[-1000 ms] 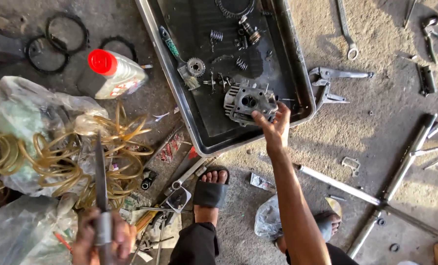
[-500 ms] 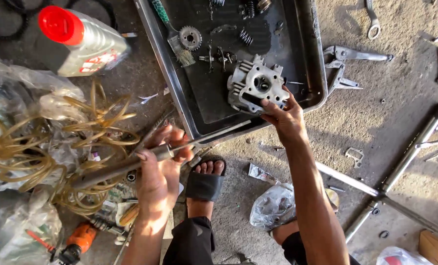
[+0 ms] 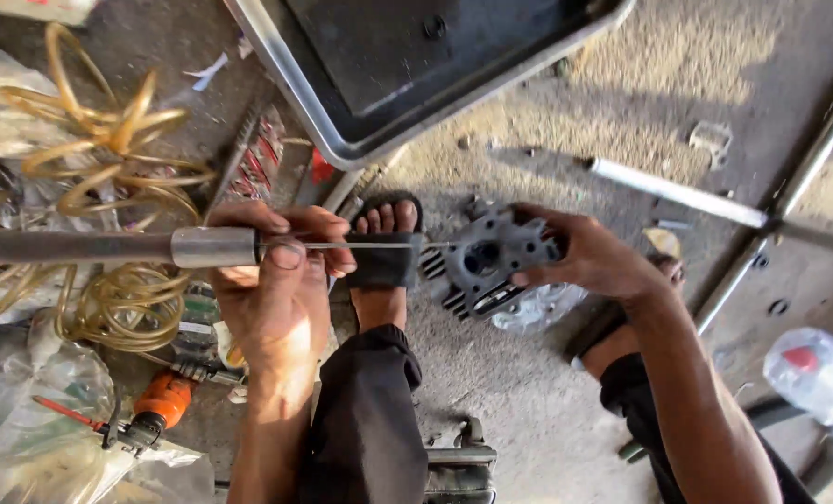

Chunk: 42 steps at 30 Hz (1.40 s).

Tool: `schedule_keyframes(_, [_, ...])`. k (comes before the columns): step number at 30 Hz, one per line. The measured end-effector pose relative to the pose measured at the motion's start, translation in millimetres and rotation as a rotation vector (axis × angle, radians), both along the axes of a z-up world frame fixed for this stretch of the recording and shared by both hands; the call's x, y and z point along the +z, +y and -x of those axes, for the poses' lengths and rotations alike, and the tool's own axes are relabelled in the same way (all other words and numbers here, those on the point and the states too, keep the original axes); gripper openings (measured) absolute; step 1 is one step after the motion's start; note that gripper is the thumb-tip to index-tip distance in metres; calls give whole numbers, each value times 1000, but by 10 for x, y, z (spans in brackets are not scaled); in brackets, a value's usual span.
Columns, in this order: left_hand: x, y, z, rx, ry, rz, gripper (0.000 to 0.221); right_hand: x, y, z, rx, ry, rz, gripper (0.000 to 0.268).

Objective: Cleaning carbon deposits from the ports of a motorcycle cylinder head using a metal scraping tool.

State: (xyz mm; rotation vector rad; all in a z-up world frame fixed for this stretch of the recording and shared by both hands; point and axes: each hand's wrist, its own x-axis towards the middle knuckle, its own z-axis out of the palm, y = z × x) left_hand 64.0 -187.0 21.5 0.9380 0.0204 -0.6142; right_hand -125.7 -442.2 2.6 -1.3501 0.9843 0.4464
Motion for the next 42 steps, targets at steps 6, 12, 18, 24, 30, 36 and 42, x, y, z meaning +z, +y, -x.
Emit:
schedule_keyframes(6, [-44, 119, 603, -228, -243, -149, 24, -489, 599, 708, 154, -49, 52, 95])
schedule_keyframes(12, [-129, 364, 930, -580, -609, -410, 28, -671, 1071, 1252, -201, -333, 59, 97])
schedule_keyframes(18, [-170, 138, 1166, -743, -1001, -383, 15, -851, 1498, 1434, -471, -521, 186, 71])
schedule_keyframes(24, [-421, 160, 1395, -716, -1131, -384, 18, -1368, 1886, 1292, -608, -564, 573, 48])
schedule_keyframes(30, [-489, 185, 1339, -958, -1349, -390, 33, -1314, 1853, 1242, -643, -535, 563, 53])
schedule_keyframes(36, [-591, 93, 1253, -1291, -1296, -410, 30, -1280, 1788, 1263, -637, -555, 547, 51])
schedule_keyframes(42, [-605, 124, 1205, -1183, -1435, -424, 32, -1279, 1733, 1308, -591, -515, 494, 53])
